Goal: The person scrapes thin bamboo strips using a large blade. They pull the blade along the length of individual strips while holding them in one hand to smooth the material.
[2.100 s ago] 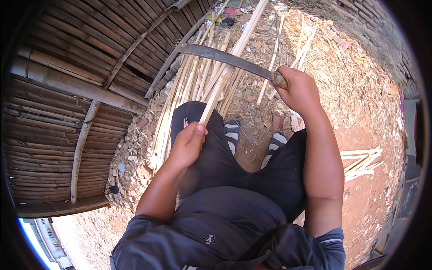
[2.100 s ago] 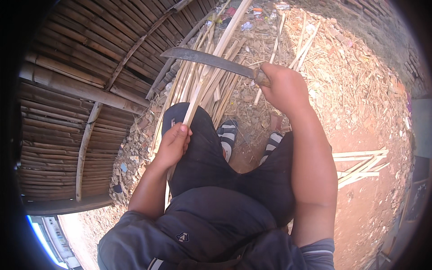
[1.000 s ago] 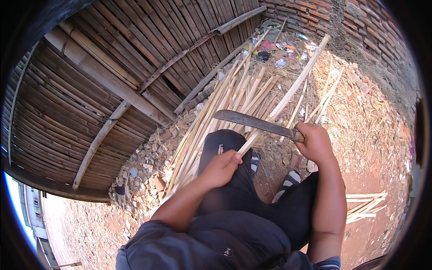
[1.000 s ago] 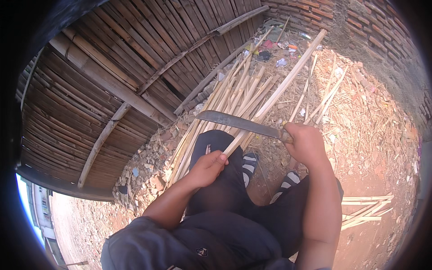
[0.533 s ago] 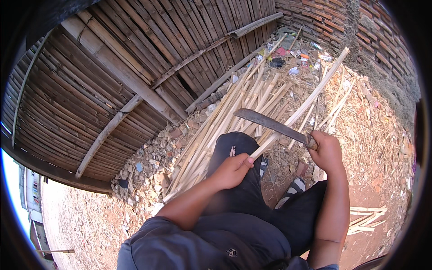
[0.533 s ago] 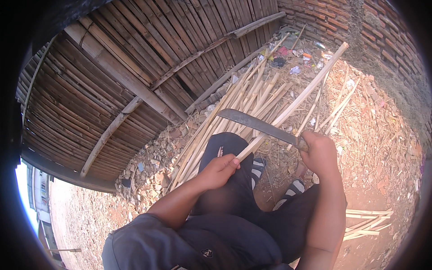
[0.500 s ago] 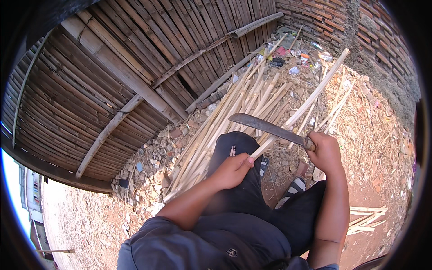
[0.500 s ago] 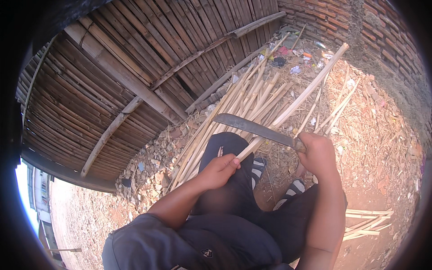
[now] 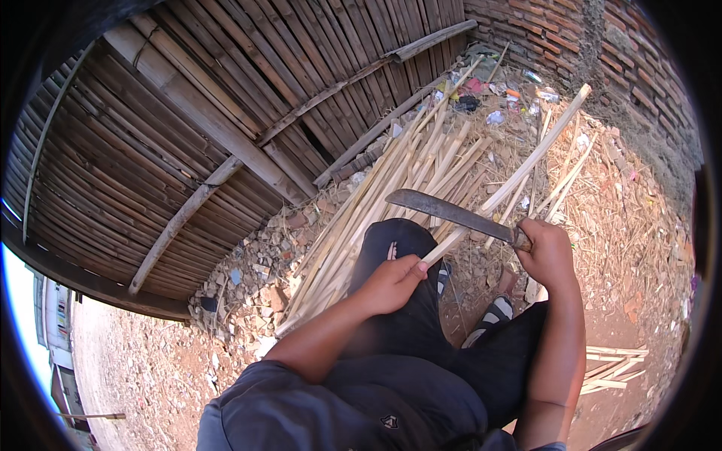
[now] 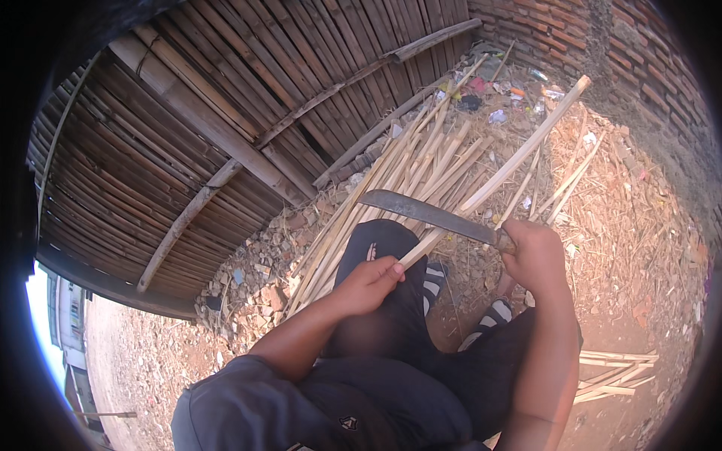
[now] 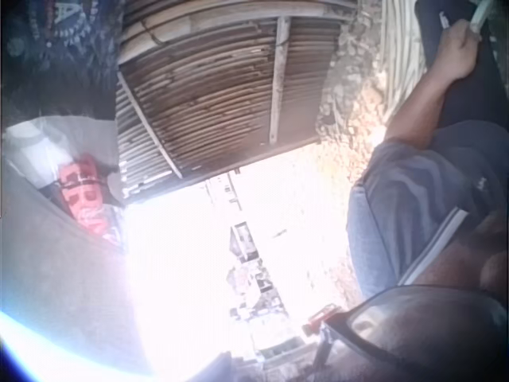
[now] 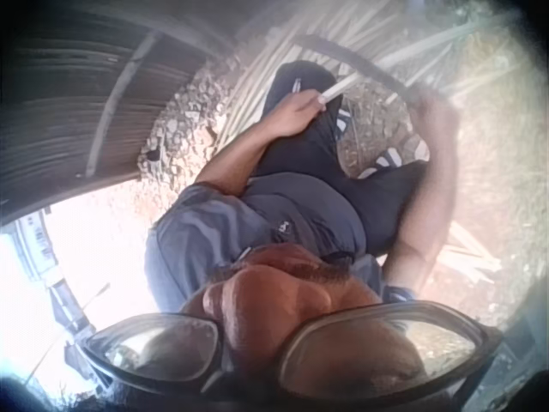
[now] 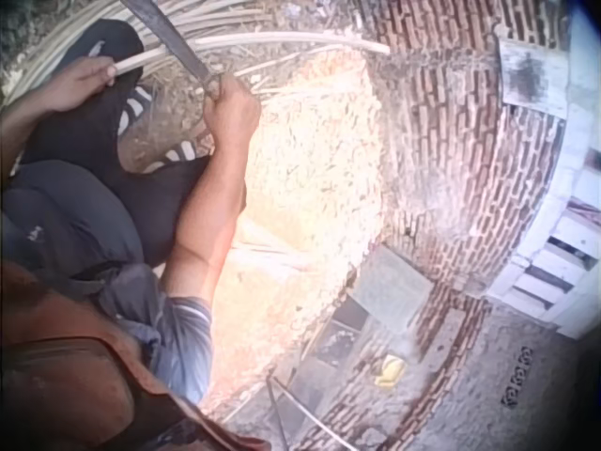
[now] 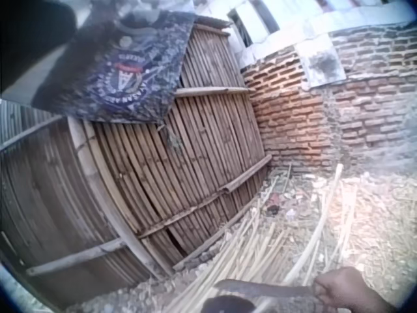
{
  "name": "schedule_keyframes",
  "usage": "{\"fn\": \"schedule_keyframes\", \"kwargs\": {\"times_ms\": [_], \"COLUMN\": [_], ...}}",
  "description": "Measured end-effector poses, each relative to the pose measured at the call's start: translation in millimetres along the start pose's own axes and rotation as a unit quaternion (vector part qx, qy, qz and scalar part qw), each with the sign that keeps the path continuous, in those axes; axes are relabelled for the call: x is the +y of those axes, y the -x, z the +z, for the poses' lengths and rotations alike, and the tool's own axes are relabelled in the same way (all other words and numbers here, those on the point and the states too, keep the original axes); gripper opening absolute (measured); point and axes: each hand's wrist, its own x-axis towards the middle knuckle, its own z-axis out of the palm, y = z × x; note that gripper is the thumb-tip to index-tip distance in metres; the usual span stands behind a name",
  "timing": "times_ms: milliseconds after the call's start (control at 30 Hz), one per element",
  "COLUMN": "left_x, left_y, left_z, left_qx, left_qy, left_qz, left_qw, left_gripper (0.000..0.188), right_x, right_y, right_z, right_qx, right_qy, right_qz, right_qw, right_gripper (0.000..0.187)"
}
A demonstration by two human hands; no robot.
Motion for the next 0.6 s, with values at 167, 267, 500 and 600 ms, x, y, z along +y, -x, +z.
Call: {"fn": "schedule_keyframes", "kwargs": {"times_ms": [167, 267, 500, 600], "left_x": [-2.9, -3.8, 14.5, 21.3], "left_y": [-1.0, -2.4, 2.5, 2.2], "left_z": [-1.8, -2.8, -1.4, -6.2], "left_qx": [-0.001, -0.012, 0.020, -0.011], "left_qy": [0.008, 0.034, -0.013, -0.029], "left_qz": [0.007, -0.027, -0.001, -0.044], "left_qw": [1.000, 0.999, 1.000, 0.999], "left_gripper": [0.038, 0.036, 0.031, 0.032], "right_x": [21.6, 27.0, -1.8, 11.8], "right_y": [-5.8, -7.5, -2.0, -7.4], "right_z": [-2.2, -9.6, 3.4, 2.6], "right_qx": [0.034, 0.039, 0.015, 0.011], "right_qy": [-0.020, -0.006, -0.023, -0.034], "right_qz": [0.054, 0.131, 0.001, 0.011], "right_qw": [0.998, 0.991, 1.000, 0.999], "right_gripper": [0.020, 0.020, 0.021, 0.023]}}
